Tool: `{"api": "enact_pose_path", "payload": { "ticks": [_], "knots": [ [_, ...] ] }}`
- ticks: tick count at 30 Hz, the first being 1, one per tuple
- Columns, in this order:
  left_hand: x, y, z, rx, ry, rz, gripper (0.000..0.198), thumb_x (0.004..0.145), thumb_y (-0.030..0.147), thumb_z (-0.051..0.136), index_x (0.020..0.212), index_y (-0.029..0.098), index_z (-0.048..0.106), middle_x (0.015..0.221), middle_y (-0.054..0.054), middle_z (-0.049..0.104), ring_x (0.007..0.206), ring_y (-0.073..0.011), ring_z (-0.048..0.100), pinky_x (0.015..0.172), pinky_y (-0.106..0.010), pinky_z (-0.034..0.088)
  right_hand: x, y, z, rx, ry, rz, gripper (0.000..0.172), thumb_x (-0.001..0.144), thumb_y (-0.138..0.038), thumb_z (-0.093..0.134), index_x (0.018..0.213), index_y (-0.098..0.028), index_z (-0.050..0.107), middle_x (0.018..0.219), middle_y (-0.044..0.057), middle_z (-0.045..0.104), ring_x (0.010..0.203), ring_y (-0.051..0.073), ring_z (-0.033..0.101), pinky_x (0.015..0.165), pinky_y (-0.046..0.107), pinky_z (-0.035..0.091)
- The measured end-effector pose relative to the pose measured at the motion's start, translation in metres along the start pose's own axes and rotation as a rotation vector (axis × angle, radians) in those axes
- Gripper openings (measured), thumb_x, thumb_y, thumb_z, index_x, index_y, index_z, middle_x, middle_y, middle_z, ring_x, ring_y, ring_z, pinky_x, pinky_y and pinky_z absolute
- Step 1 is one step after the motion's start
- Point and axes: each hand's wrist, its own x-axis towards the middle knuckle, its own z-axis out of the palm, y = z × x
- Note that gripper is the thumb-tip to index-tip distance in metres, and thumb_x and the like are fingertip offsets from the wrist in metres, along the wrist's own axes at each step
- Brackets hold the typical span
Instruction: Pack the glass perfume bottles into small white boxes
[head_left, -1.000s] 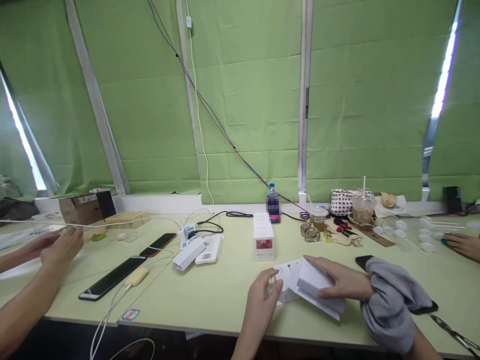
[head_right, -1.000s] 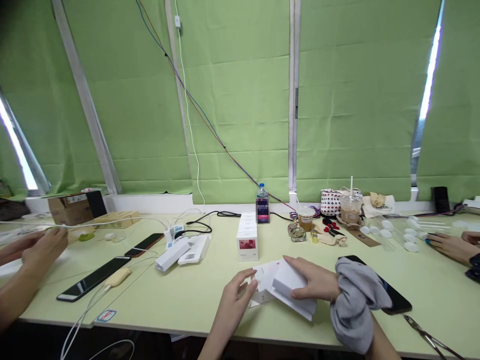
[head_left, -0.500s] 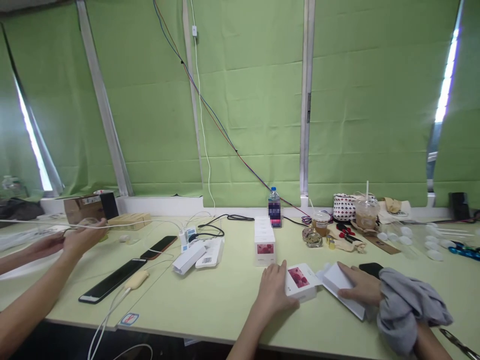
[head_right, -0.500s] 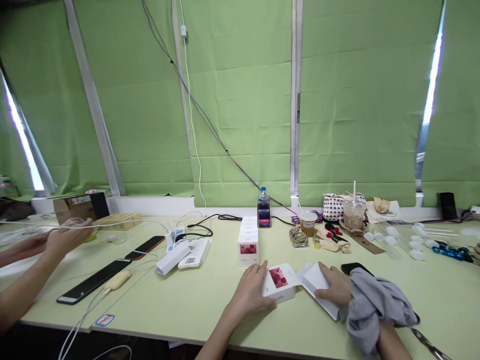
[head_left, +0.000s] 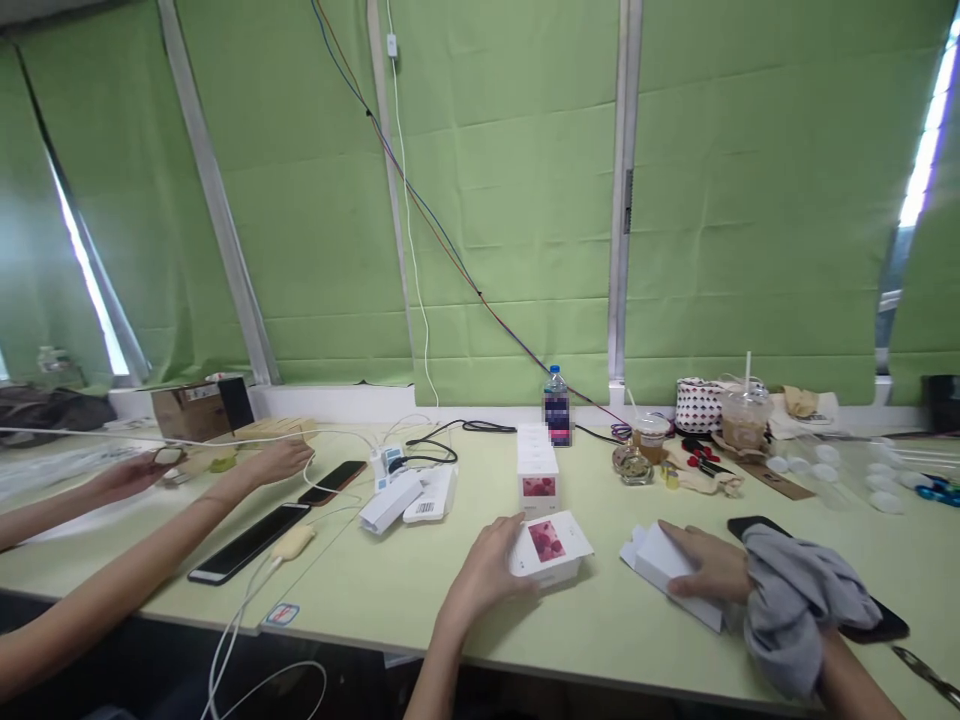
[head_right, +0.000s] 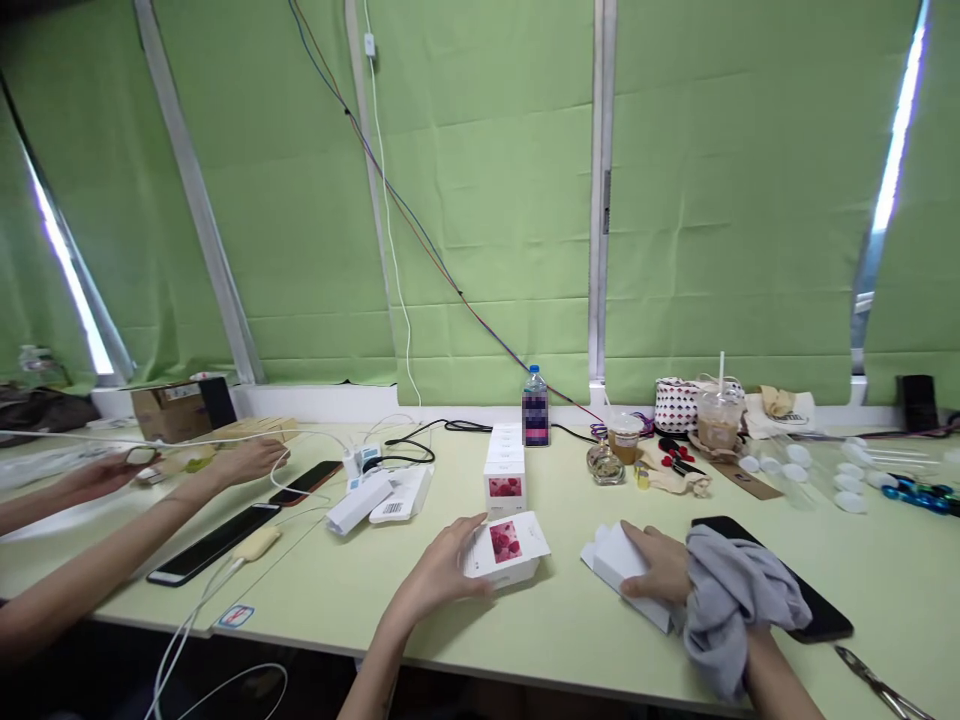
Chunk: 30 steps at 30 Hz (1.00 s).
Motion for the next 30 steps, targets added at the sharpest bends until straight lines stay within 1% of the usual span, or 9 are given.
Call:
{"api": "enact_pose_path", "payload": {
  "ticks": [4,11,13,15,19,21,23,27,30],
  "knots": [
    [-0.001,0.007,0.007,-0.333,0.03,0.036,0.09,0.05,0.03,0.084,0.133,0.023,0.048,0.133,-0.01,0.051,0.123,-0.0324,0.045,0.103,-0.043,0.037,-0.001,0.0,-0.004,-0.078,0.022,0.053,0.078,0.059,-0.048,0.063,0.128,-0.015,0.056,0.104,0.022,0.067,0.096,0.037,0.062,0.084,0.043,0.043],
    [-0.003,0.027,0.032,-1.121,-0.032,0.078,0.096,0.048,0.032,0.089,0.133,0.026,0.045,0.139,-0.013,0.046,0.118,-0.0321,0.052,0.088,-0.04,0.05,-0.01,-0.014,-0.025,-0.11,0.034,0.036,0.059,0.071,-0.046,0.06,0.122,-0.017,0.062,0.11,0.023,0.065,0.101,0.041,0.06,0.088,0.048,0.042],
    [-0.003,0.03,0.039,-1.178,-0.031,0.065,0.093,0.05,0.032,0.089,0.132,0.025,0.046,0.136,-0.014,0.049,0.116,-0.032,0.054,0.087,-0.04,0.05,-0.018,-0.031,-0.037,-0.064,0.033,-0.02,0.057,0.076,-0.048,0.056,0.127,-0.024,0.058,0.122,0.016,0.062,0.112,0.036,0.056,0.096,0.045,0.04],
    [-0.002,0.031,0.047,-1.177,-0.026,0.05,0.095,0.051,0.031,0.089,0.134,0.025,0.042,0.132,-0.014,0.054,0.114,-0.0317,0.056,0.09,-0.042,0.049,-0.029,-0.054,-0.051,0.152,-0.034,-0.155,0.065,0.079,-0.051,0.055,0.137,-0.022,0.048,0.134,0.013,0.054,0.123,0.033,0.048,0.103,0.044,0.036],
    [0.001,0.031,0.054,-1.031,-0.007,0.083,0.097,0.047,0.026,0.09,0.133,0.022,0.043,0.131,-0.016,0.055,0.12,-0.0332,0.051,0.104,-0.047,0.036,-0.051,-0.097,-0.073,0.518,-0.167,-0.349,0.074,0.084,-0.052,0.056,0.148,-0.032,0.023,0.152,0.007,0.03,0.13,0.026,0.041,0.101,0.039,0.04],
    [0.0,0.033,0.053,-0.979,-0.022,0.113,0.091,0.047,0.026,0.09,0.128,0.02,0.049,0.13,-0.016,0.056,0.122,-0.0339,0.049,0.106,-0.048,0.033,-0.057,-0.112,-0.076,0.608,-0.157,-0.42,0.074,0.083,-0.05,0.06,0.146,-0.035,0.024,0.152,0.005,0.026,0.134,0.025,0.035,0.103,0.038,0.039],
    [-0.004,0.036,0.049,-1.009,-0.114,0.145,0.082,0.05,0.03,0.089,0.123,0.018,0.054,0.125,-0.015,0.06,0.119,-0.034,0.052,0.104,-0.049,0.035,-0.057,-0.12,-0.073,0.679,-0.127,-0.437,0.077,0.082,-0.049,0.063,0.146,-0.035,0.024,0.152,0.005,0.025,0.136,0.025,0.031,0.104,0.039,0.037],
    [-0.014,0.038,0.045,-1.189,-0.346,0.189,0.073,0.058,0.043,0.083,0.121,0.015,0.058,0.114,-0.014,0.066,0.11,-0.0337,0.059,0.097,-0.047,0.042,-0.053,-0.13,-0.063,0.899,-0.108,-0.367,0.087,0.082,-0.054,0.061,0.149,-0.033,0.009,0.147,0.01,0.031,0.122,0.025,0.048,0.095,0.039,0.044],
    [-0.016,0.036,0.049,-1.232,-0.394,0.207,0.065,0.062,0.046,0.079,0.116,0.012,0.063,0.109,-0.014,0.069,0.107,-0.0332,0.06,0.096,-0.045,0.043,-0.05,-0.135,-0.058,1.0,-0.143,-0.353,0.087,0.082,-0.053,0.06,0.149,-0.031,0.008,0.141,0.01,0.039,0.106,0.022,0.057,0.09,0.038,0.048]
  ]
}}
